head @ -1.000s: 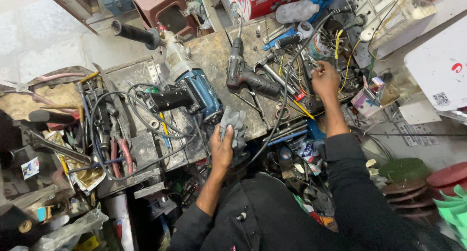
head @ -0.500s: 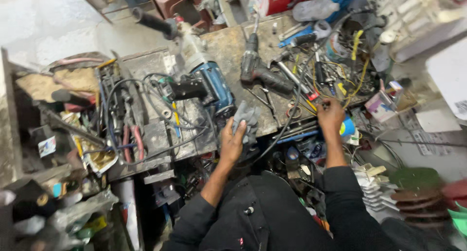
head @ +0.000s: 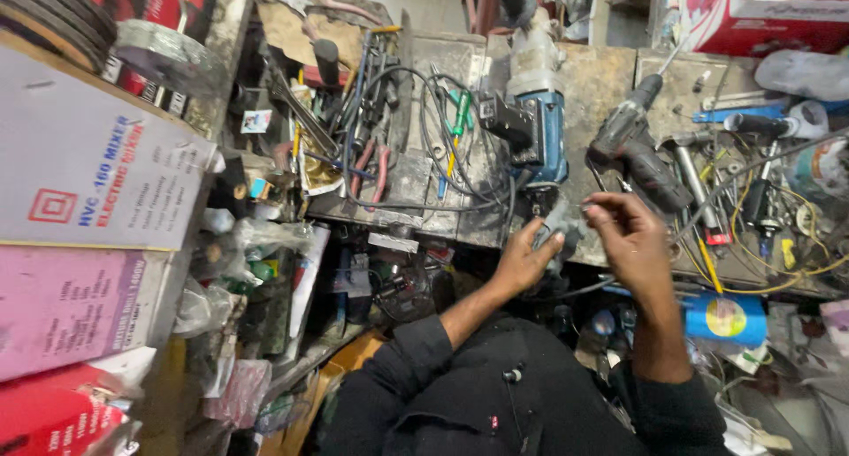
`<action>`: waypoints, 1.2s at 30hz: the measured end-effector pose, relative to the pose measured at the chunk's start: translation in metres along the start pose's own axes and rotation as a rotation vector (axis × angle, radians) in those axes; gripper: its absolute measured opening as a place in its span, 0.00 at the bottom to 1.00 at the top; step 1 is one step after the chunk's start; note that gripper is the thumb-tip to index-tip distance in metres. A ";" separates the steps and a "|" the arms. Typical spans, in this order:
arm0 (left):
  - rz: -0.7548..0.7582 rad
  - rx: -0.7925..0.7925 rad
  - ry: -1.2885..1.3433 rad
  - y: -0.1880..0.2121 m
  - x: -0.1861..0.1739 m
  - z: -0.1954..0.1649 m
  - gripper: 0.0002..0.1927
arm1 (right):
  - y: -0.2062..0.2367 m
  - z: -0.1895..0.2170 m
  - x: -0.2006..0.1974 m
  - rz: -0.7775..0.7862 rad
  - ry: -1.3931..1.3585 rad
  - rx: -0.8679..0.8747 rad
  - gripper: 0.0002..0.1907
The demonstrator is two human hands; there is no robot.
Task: The person handles a small metal component at a cluttered workbench, then picks up a cloth and wipes the body and chuck of a blue electric drill/mixer. They reposition the tool, continue wiping different parts, and handle a screwdriver and other items on the bench.
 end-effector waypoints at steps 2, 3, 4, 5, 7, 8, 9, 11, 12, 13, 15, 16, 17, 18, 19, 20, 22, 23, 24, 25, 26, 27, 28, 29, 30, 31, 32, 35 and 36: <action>-0.023 0.276 0.009 0.002 -0.003 0.000 0.23 | 0.018 0.035 0.058 0.197 0.185 -0.030 0.11; -0.022 0.396 0.021 0.008 0.000 0.001 0.26 | 0.031 0.057 0.090 0.377 0.201 -0.211 0.14; -0.076 0.216 -0.096 0.008 0.003 0.016 0.29 | 0.056 0.071 0.121 0.540 0.146 -0.262 0.17; -0.123 0.037 -0.211 0.007 0.004 0.027 0.31 | 0.077 0.092 0.141 0.639 0.049 -0.512 0.25; -0.116 -0.156 -0.224 0.006 0.009 0.043 0.35 | 0.091 0.105 0.157 0.608 -0.051 -0.570 0.32; -0.062 -0.176 -0.126 0.006 0.010 0.044 0.36 | 0.093 0.103 0.156 0.644 -0.098 -0.524 0.30; 0.002 -0.197 -0.029 0.005 0.011 0.042 0.37 | 0.091 0.098 0.151 0.667 -0.143 -0.479 0.29; -0.176 -0.204 -0.191 0.004 -0.005 0.036 0.35 | 0.075 0.080 0.127 0.633 -0.165 -0.473 0.25; -0.098 0.329 -0.607 0.006 -0.011 0.011 0.28 | 0.065 0.068 0.108 0.585 -0.142 -0.503 0.23; -0.020 0.894 -0.981 0.015 -0.006 -0.009 0.24 | 0.056 0.054 0.087 0.539 -0.121 -0.537 0.21; 0.020 0.268 -0.348 -0.009 -0.007 -0.002 0.18 | 0.028 0.005 0.030 0.352 -0.036 -0.188 0.17; 0.052 -0.066 -0.051 -0.015 0.001 0.007 0.18 | 0.015 -0.019 -0.005 0.174 -0.067 -0.050 0.18; 0.065 -0.088 -0.015 -0.019 0.008 0.005 0.17 | 0.003 -0.045 -0.039 0.002 -0.105 0.085 0.18; 0.068 -0.110 0.017 -0.022 0.015 0.004 0.17 | -0.008 -0.065 -0.078 -0.173 -0.034 0.067 0.18; 0.065 -0.133 0.049 -0.025 0.020 0.002 0.16 | -0.015 -0.087 -0.112 -0.313 -0.058 0.137 0.15; 0.080 -0.130 0.058 -0.026 0.027 0.000 0.16 | -0.022 -0.103 -0.147 -0.436 0.035 0.112 0.14; 0.107 -0.130 0.074 -0.028 0.038 -0.003 0.17 | -0.028 -0.132 -0.202 -0.634 0.253 0.098 0.12; 0.107 -0.155 0.079 -0.029 0.041 -0.003 0.17 | -0.027 -0.143 -0.222 -0.709 0.379 0.107 0.12; 0.104 -0.180 0.084 -0.029 0.044 -0.003 0.17 | -0.025 -0.152 -0.232 -0.707 0.445 0.097 0.11; 0.101 -0.206 0.090 -0.030 0.047 -0.004 0.17 | -0.024 -0.159 -0.238 -0.703 0.512 0.085 0.11; 0.109 -0.184 0.079 -0.032 0.050 -0.007 0.17 | -0.025 -0.163 -0.242 -0.697 0.578 0.068 0.11; 0.112 -0.161 0.068 -0.034 0.052 -0.010 0.17 | -0.027 -0.161 -0.242 -0.683 0.627 0.004 0.11; 0.113 -0.139 0.054 -0.036 0.054 -0.015 0.16 | -0.027 -0.159 -0.237 -0.665 0.675 -0.059 0.12; 0.124 -0.125 0.067 -0.041 0.057 -0.019 0.16 | -0.029 -0.158 -0.231 -0.646 0.719 -0.123 0.12; 0.132 -0.110 0.081 -0.046 0.059 -0.025 0.16 | -0.032 -0.156 -0.229 -0.651 0.728 -0.143 0.12; 0.139 -0.098 0.095 -0.051 0.060 -0.031 0.15 | -0.035 -0.155 -0.224 -0.654 0.737 -0.162 0.11; 0.130 -0.079 0.087 -0.056 0.060 -0.037 0.15 | -0.037 -0.153 -0.220 -0.657 0.745 -0.181 0.11; 0.082 -0.012 0.006 -0.069 0.049 -0.055 0.15 | -0.038 -0.154 -0.217 -0.698 0.685 -0.104 0.07; 0.063 0.014 -0.053 -0.072 0.043 -0.058 0.14 | -0.037 -0.154 -0.218 -0.730 0.659 -0.080 0.07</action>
Point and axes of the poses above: each hand's wrist, its own y-axis away from the middle knuckle, its own x-axis out of the palm, z = x × y, the point moved 5 cm from there along -y, towards the middle knuckle, and after that the axes turned 15 degrees about -z, right-handed, at the moved point
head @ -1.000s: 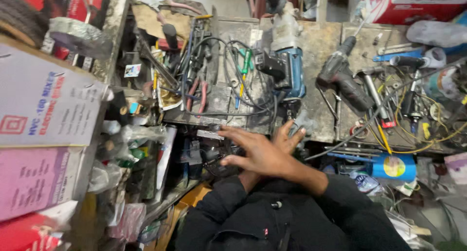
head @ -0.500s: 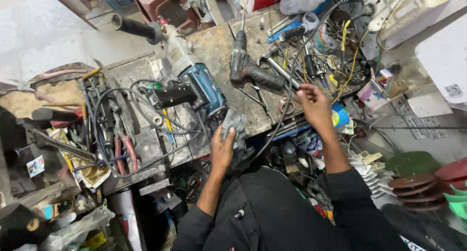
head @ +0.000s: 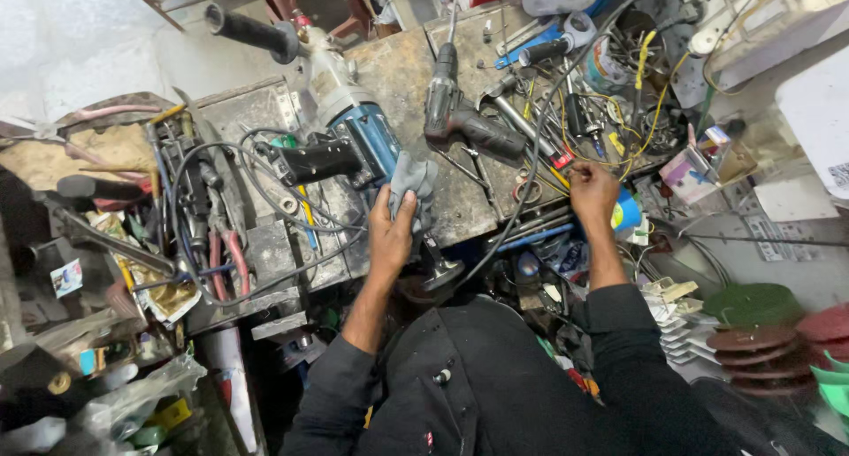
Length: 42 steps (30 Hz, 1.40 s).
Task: The person handles a small metal component at a cluttered workbench, then picks up a cloth and wipes the body and chuck of a blue electric drill/mixer. They reposition the tool, continue wiping different parts, and handle a screwdriver and other items on the bench.
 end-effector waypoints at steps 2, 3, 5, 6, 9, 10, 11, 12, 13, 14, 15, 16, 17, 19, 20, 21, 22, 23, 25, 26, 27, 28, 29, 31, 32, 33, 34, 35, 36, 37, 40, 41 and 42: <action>-0.045 0.113 -0.111 -0.007 -0.011 -0.005 0.13 | 0.004 -0.004 -0.003 -0.043 -0.023 0.082 0.07; -0.067 0.204 -0.160 -0.011 -0.014 -0.007 0.12 | 0.008 -0.006 -0.002 -0.023 -0.168 0.173 0.07; -0.108 0.333 -0.247 -0.019 -0.020 -0.003 0.11 | 0.017 -0.003 0.009 0.023 -0.461 0.355 0.07; -0.126 0.370 -0.284 -0.024 -0.021 0.003 0.12 | 0.022 0.004 0.016 0.066 -0.534 0.380 0.07; -0.156 0.525 -0.321 -0.024 -0.022 0.019 0.16 | 0.044 0.045 0.041 0.189 -0.719 0.501 0.07; -0.164 0.585 -0.321 -0.022 -0.022 0.023 0.18 | 0.052 0.061 0.052 0.228 -0.760 0.566 0.07; -0.192 0.596 -0.325 -0.021 -0.022 0.028 0.19 | 0.060 0.084 0.060 0.267 -0.801 0.631 0.07; -0.220 0.606 -0.329 -0.021 -0.022 0.031 0.20 | 0.069 0.112 0.066 0.301 -0.865 0.612 0.07; -0.245 0.612 -0.331 -0.019 -0.023 0.030 0.21 | 0.079 0.143 0.069 0.335 -0.925 0.594 0.07; -0.232 0.603 -0.361 -0.019 -0.023 0.031 0.23 | 0.094 0.175 0.069 0.378 -0.927 0.567 0.07; -0.220 0.594 -0.389 -0.018 -0.022 0.033 0.25 | 0.113 0.207 0.068 0.489 -0.970 0.564 0.06; -0.207 0.583 -0.416 -0.016 -0.023 0.034 0.27 | 0.134 0.241 0.066 0.625 -1.082 0.546 0.07; -0.195 0.538 -0.429 -0.015 -0.023 0.034 0.26 | 0.157 0.276 0.053 0.830 -1.063 0.243 0.08; -0.167 0.449 -0.454 -0.013 -0.026 0.035 0.25 | 0.200 0.312 0.022 1.187 -1.128 0.029 0.20; -0.186 0.543 -0.480 -0.006 -0.028 0.029 0.26 | 0.197 0.315 0.025 1.128 -1.144 0.084 0.19; -0.206 0.635 -0.507 0.001 -0.031 0.025 0.28 | 0.195 0.313 0.028 1.070 -1.158 0.139 0.18; -0.221 0.733 -0.531 0.005 -0.031 0.021 0.29 | 0.190 0.308 0.034 1.006 -1.171 0.191 0.17; -0.204 0.689 -0.493 0.003 -0.031 0.023 0.28 | 0.178 0.294 0.043 0.905 -1.082 0.200 0.14; -0.174 0.600 -0.417 -0.008 -0.028 0.029 0.24 | 0.150 0.255 0.056 0.788 -1.018 0.299 0.12; -0.182 0.597 -0.422 -0.009 -0.027 0.031 0.24 | 0.137 0.233 0.062 0.770 -1.038 0.397 0.12; -0.193 0.595 -0.426 -0.012 -0.026 0.034 0.24 | 0.121 0.209 0.064 0.685 -0.991 0.408 0.11; -0.205 0.594 -0.429 -0.013 -0.024 0.036 0.25 | 0.104 0.186 0.065 0.602 -0.944 0.416 0.10; -0.196 0.602 -0.431 -0.013 -0.023 0.038 0.26 | 0.086 0.165 0.066 0.524 -0.912 0.432 0.10; -0.172 0.623 -0.429 -0.012 -0.019 0.040 0.27 | 0.050 0.123 0.064 0.402 -0.823 0.471 0.11; -0.176 0.661 -0.461 -0.010 -0.016 0.040 0.27 | 0.034 0.102 0.059 0.359 -0.762 0.499 0.11; -0.181 0.699 -0.493 -0.008 -0.013 0.039 0.27 | 0.017 0.088 0.055 0.302 -0.788 0.470 0.10; -0.190 0.738 -0.527 -0.008 -0.010 0.038 0.28 | 0.000 0.077 0.054 0.248 -0.816 0.437 0.10; -0.178 0.751 -0.561 -0.009 -0.007 0.038 0.27 | -0.014 0.066 0.050 0.199 -0.811 0.459 0.10; -0.165 0.763 -0.596 -0.009 -0.003 0.038 0.27 | -0.027 0.056 0.046 0.151 -0.805 0.483 0.09; -0.157 0.779 -0.632 -0.011 0.001 0.038 0.27 | -0.040 0.050 0.044 0.104 -0.804 0.502 0.09; -0.165 0.770 -0.663 -0.017 0.008 0.040 0.27 | -0.070 0.045 0.041 0.047 -0.757 0.433 0.10; -0.162 0.769 -0.676 -0.019 0.011 0.042 0.27 | -0.079 0.050 0.040 0.036 -0.669 0.337 0.10; -0.157 0.767 -0.690 -0.020 0.013 0.044 0.27 | -0.087 0.056 0.039 0.027 -0.579 0.244 0.10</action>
Point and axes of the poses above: each hand's wrist, its own y-axis away from the middle knuckle, its own x-axis out of the palm, z = x × y, the point moved 5 cm from there along -y, towards the middle knuckle, and after that the axes turned 15 degrees about -z, right-handed, at the moved point
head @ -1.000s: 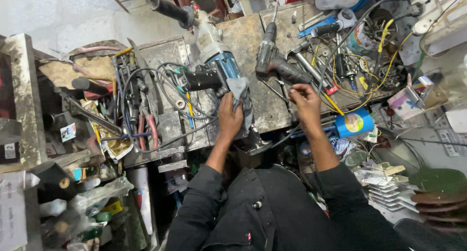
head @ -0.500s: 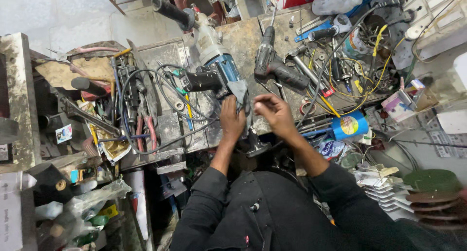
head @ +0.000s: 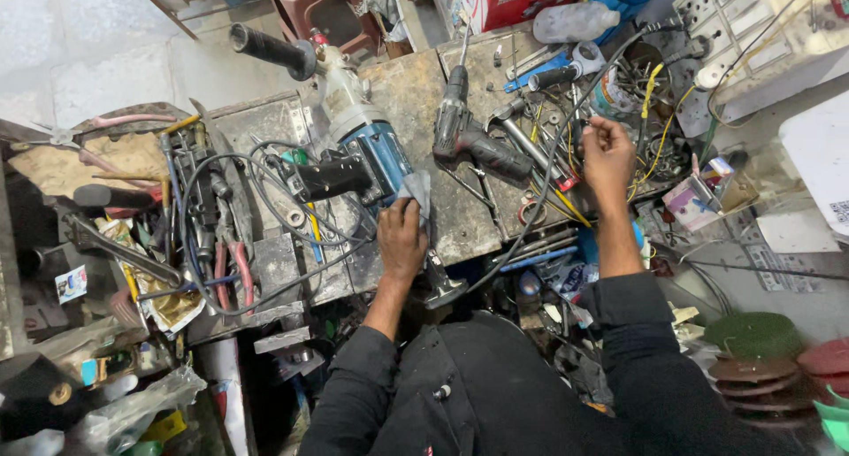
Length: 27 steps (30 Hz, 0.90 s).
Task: The person handles a small metal component at a cluttered workbench, then picks up a cloth and wipes the body and chuck of a blue electric drill/mixer. They reposition the tool, continue wiping different parts, and handle a screwdriver and other items on the bench.
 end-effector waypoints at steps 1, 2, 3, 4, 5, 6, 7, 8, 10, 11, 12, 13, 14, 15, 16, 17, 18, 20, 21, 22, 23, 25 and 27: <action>0.009 0.001 -0.013 0.001 0.003 0.000 0.28 | -0.005 0.007 0.004 0.009 0.091 -0.091 0.10; 0.002 0.005 -0.010 0.001 0.006 0.000 0.28 | -0.010 0.013 0.011 0.051 0.168 -0.179 0.10; -0.006 0.008 -0.010 0.001 0.007 0.001 0.28 | -0.015 0.017 0.020 0.096 0.242 -0.267 0.10; -0.009 0.007 -0.012 0.002 0.009 0.001 0.29 | -0.017 0.019 0.029 0.143 0.318 -0.351 0.10; -0.009 0.009 -0.012 0.004 0.010 0.002 0.29 | -0.019 0.019 0.040 0.206 0.430 -0.484 0.09; -0.013 0.010 -0.011 0.004 0.011 0.002 0.29 | -0.023 0.015 0.053 0.261 0.540 -0.571 0.08; -0.018 0.009 -0.012 0.005 0.012 0.002 0.29 | -0.028 0.009 0.064 0.317 0.680 -0.629 0.08; -0.019 0.011 -0.002 0.006 0.012 0.002 0.29 | -0.033 0.000 0.075 0.374 0.835 -0.654 0.07; -0.036 0.009 0.000 0.005 0.011 0.004 0.28 | -0.038 -0.016 0.093 0.478 1.118 -0.660 0.08; -0.025 0.006 0.000 0.005 0.011 0.005 0.28 | -0.039 -0.019 0.096 0.510 1.196 -0.663 0.08; -0.015 0.000 -0.006 0.004 0.010 0.007 0.27 | -0.038 -0.018 0.101 0.523 1.210 -0.672 0.09; -0.027 0.008 -0.013 0.003 0.008 0.008 0.27 | -0.038 -0.020 0.102 0.514 1.184 -0.622 0.09; -0.040 0.024 -0.015 0.002 0.006 0.008 0.27 | -0.035 -0.014 0.105 0.538 1.152 -0.733 0.09; -0.043 0.022 -0.010 0.001 0.003 0.009 0.27 | -0.034 -0.010 0.106 0.536 1.173 -0.712 0.08; -0.046 0.015 -0.005 0.001 0.000 0.009 0.27 | -0.031 -0.007 0.105 0.538 1.196 -0.692 0.08; -0.056 0.013 -0.007 0.000 -0.003 0.009 0.27 | -0.026 0.000 0.105 0.540 1.140 -0.726 0.09; -0.064 0.013 -0.005 0.000 -0.005 0.009 0.27 | -0.022 0.006 0.105 0.539 1.088 -0.756 0.11; -0.072 0.015 -0.004 0.000 -0.011 0.010 0.26 | -0.016 0.011 0.106 0.558 1.053 -0.732 0.12; -0.073 0.018 -0.002 0.000 -0.012 0.010 0.26 | -0.014 0.011 0.107 0.560 1.039 -0.716 0.13; -0.072 0.020 0.005 0.001 -0.013 0.010 0.26 | -0.012 0.010 0.107 0.546 1.030 -0.723 0.12; -0.080 0.019 0.009 0.001 -0.015 0.010 0.26 | -0.012 0.007 0.106 0.528 1.026 -0.725 0.12; -0.093 0.028 0.018 0.002 -0.017 0.011 0.26 | -0.012 0.003 0.104 0.477 0.987 -0.755 0.13; -0.092 0.026 0.007 0.002 -0.018 0.011 0.25 | -0.010 0.007 0.099 0.422 0.929 -0.806 0.18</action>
Point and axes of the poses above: each hand's wrist, its own y-axis away from the middle knuckle, its own x-axis out of the palm, z = x × y, the point moved 5 cm from there along -y, towards the middle knuckle, and after that the axes turned 15 degrees about -z, right-handed, at the moved point
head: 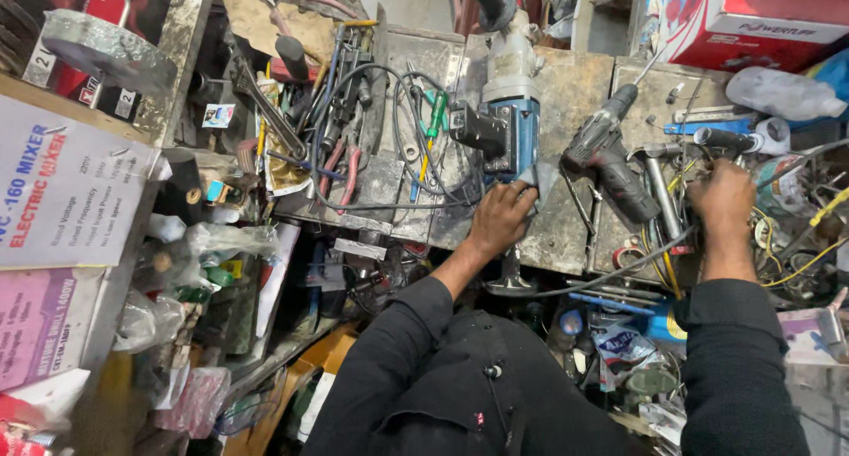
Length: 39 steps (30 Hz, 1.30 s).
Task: The person handles a small metal component at a cluttered workbench, then picks up a cloth and wipes the body and chuck of a blue electric drill/mixer. They reposition the tool, continue wiping different parts, and handle a screwdriver and other items on the bench.
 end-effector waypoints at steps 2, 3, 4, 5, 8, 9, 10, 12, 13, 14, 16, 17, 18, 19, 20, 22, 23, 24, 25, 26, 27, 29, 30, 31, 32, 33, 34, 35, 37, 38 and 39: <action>-0.001 0.005 -0.005 -0.001 -0.001 -0.001 0.26 | 0.007 -0.004 -0.008 -0.144 -0.020 0.044 0.15; -0.005 0.011 -0.007 -0.003 -0.001 -0.001 0.26 | 0.008 0.002 -0.015 -0.218 -0.034 0.062 0.14; -0.010 0.010 -0.008 -0.005 -0.003 -0.003 0.26 | 0.014 0.009 -0.017 -0.141 -0.250 0.208 0.14; -0.004 0.000 -0.016 -0.007 -0.002 -0.005 0.27 | 0.021 0.022 -0.020 -0.060 -0.465 0.346 0.14; 0.012 -0.028 -0.053 -0.011 -0.009 -0.007 0.28 | 0.047 0.115 -0.040 0.318 -0.623 0.355 0.15; 0.016 -0.024 -0.050 -0.012 -0.012 -0.008 0.28 | 0.050 0.161 -0.054 0.404 -0.715 0.143 0.16; 0.019 -0.017 -0.044 -0.011 -0.016 -0.009 0.28 | 0.059 0.207 -0.064 0.516 -0.757 0.039 0.16; -0.079 0.091 -0.132 -0.010 -0.026 -0.015 0.30 | 0.073 0.301 -0.085 0.605 -0.896 -0.278 0.15; -0.128 0.141 -0.174 -0.008 -0.031 -0.017 0.30 | 0.082 0.341 -0.101 0.539 -1.080 -0.363 0.19; -0.092 0.086 -0.162 -0.007 -0.029 -0.015 0.28 | 0.089 0.373 -0.111 0.479 -1.191 -0.419 0.22; -0.029 -0.014 -0.146 -0.010 -0.022 -0.009 0.24 | 0.089 0.406 -0.113 0.432 -1.262 -0.439 0.22; -0.034 -0.006 -0.135 -0.011 -0.023 -0.007 0.25 | 0.086 0.415 -0.105 0.449 -1.217 -0.398 0.20; -0.036 0.004 -0.119 -0.011 -0.023 -0.005 0.26 | 0.084 0.422 -0.094 0.463 -1.168 -0.352 0.17; -0.041 0.015 -0.103 -0.012 -0.026 -0.003 0.26 | 0.079 0.422 -0.081 0.484 -1.122 -0.299 0.17; -0.054 0.044 -0.107 -0.012 -0.029 -0.002 0.27 | 0.073 0.416 -0.067 0.505 -1.073 -0.247 0.17; -0.066 0.100 -0.101 -0.011 -0.036 -0.001 0.28 | 0.071 0.395 -0.049 0.490 -1.049 -0.172 0.16; -0.008 0.006 -0.043 -0.010 -0.035 0.004 0.24 | 0.069 0.381 -0.045 0.442 -1.071 -0.152 0.15; 0.051 -0.084 0.014 -0.010 -0.033 0.008 0.19 | 0.064 0.365 -0.040 0.389 -1.092 -0.135 0.14; 0.117 -0.172 0.075 -0.010 -0.029 0.011 0.15 | 0.061 0.346 -0.036 0.365 -1.072 -0.122 0.13; 0.073 -0.238 0.280 -0.012 -0.029 0.012 0.16 | 0.059 0.324 -0.032 0.341 -1.048 -0.097 0.13; 0.038 -0.309 0.489 -0.014 -0.027 0.012 0.18 | 0.059 0.299 -0.030 0.319 -1.021 -0.067 0.12; 0.032 -0.241 0.450 -0.019 -0.022 0.009 0.23 | 0.054 0.247 -0.022 0.338 -1.116 0.168 0.12; 0.052 -0.094 0.207 -0.019 -0.021 0.005 0.26 | 0.055 0.220 -0.019 0.344 -1.164 0.287 0.12; 0.059 0.057 -0.039 -0.018 -0.020 0.002 0.29 | 0.052 0.193 -0.017 0.270 -1.120 0.353 0.13; 0.055 0.055 -0.038 -0.019 -0.017 0.001 0.29 | 0.047 0.165 -0.017 0.196 -1.075 0.412 0.13; 0.051 0.049 -0.041 -0.018 -0.015 0.001 0.29 | 0.044 0.137 -0.017 0.125 -1.030 0.470 0.13; 0.050 0.038 -0.048 -0.017 -0.013 0.000 0.29 | 0.041 0.108 -0.020 0.053 -0.888 0.501 0.13; 0.055 0.038 -0.049 -0.016 -0.011 -0.001 0.29 | 0.039 0.081 -0.023 -0.010 -0.748 0.527 0.14; 0.052 0.038 -0.060 -0.015 -0.006 -0.003 0.30 | 0.035 0.036 -0.027 -0.122 -0.670 0.641 0.12; 0.059 0.034 -0.055 -0.015 -0.003 -0.005 0.30 | 0.029 0.021 -0.030 -0.162 -0.617 0.590 0.12; 0.070 0.028 -0.051 -0.014 0.000 -0.006 0.31 | 0.025 0.008 -0.032 -0.197 -0.563 0.541 0.11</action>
Point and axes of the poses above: each hand's wrist, its own y-axis away from the middle knuckle, its own x-axis out of the palm, z = x × y, the point moved 5 cm from there along -y, towards the middle knuckle, and after that the axes turned 15 degrees about -z, right-handed, at the moved point
